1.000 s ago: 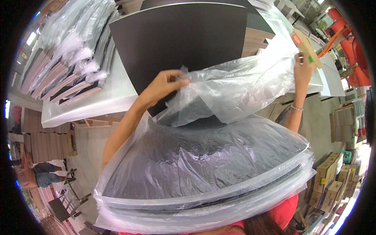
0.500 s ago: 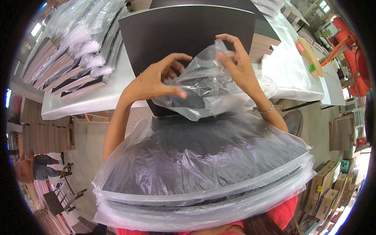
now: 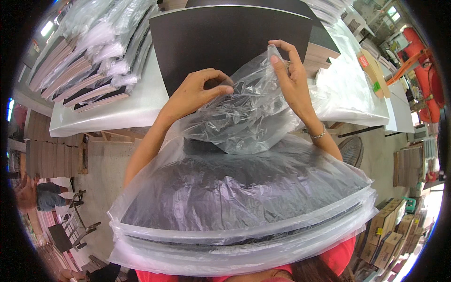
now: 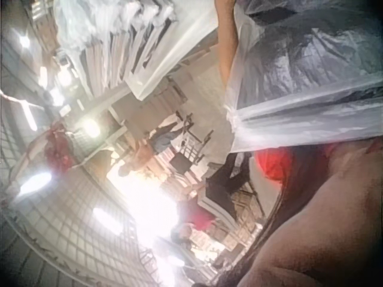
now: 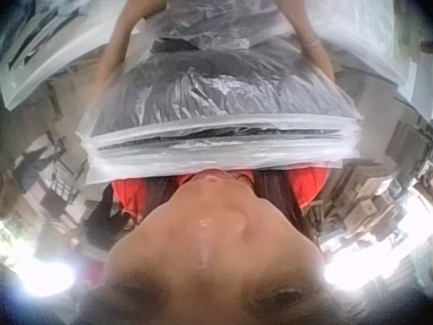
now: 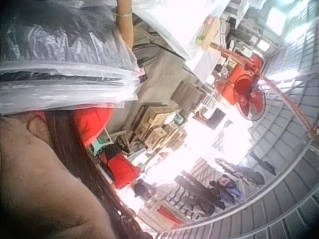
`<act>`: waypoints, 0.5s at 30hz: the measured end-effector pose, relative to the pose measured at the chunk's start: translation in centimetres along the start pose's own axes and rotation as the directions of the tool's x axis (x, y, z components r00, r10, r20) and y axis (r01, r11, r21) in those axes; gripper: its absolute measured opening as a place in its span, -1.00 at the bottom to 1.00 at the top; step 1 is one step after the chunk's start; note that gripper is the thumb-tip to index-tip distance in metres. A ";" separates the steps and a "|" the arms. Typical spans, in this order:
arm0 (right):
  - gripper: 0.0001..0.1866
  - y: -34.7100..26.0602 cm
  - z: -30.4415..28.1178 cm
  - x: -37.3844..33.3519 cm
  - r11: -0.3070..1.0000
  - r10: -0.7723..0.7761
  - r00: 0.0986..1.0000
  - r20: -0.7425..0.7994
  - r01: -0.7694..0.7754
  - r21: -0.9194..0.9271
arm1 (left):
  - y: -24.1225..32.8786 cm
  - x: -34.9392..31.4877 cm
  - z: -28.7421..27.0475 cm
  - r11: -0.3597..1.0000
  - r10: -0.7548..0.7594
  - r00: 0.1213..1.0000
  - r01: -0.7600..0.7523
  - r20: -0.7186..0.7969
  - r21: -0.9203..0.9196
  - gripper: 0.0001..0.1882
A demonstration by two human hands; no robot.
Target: The person repeatedly wraps flat rectangular panels in clear plastic bags. They open each bag, insert a panel, and seal the bag before moving to the next one. The process is repeated for multiple panels throughout the clip.
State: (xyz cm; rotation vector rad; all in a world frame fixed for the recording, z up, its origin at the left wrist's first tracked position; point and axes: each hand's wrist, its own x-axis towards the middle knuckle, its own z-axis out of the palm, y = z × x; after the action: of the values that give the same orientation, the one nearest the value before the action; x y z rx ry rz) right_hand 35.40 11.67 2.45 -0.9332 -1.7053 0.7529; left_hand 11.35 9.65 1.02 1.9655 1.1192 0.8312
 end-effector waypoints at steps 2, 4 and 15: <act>-0.67 -0.5 -0.2 0.0 0.999 0.012 1.000 0.000 -0.012 -0.047 | 0.2 0.2 -0.1 0.997 -0.077 0.997 0.077 -0.010 -0.017 -0.63; -0.66 0.3 -0.4 0.1 0.997 0.018 1.000 0.002 -0.018 -0.081 | 0.1 0.4 -0.1 0.992 -0.119 0.992 0.118 -0.033 -0.033 -0.66; -0.65 -0.1 1.6 -1.1 0.754 -0.477 0.874 0.095 0.463 -0.465 | 1.4 -0.8 -0.6 0.822 -0.246 0.955 0.297 0.168 -0.485 -0.67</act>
State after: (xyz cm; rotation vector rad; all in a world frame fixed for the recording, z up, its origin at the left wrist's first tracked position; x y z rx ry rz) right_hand 34.03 10.58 1.50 -0.7671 -2.0309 -0.0317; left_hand 11.12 8.60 2.30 1.3553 0.9709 0.7676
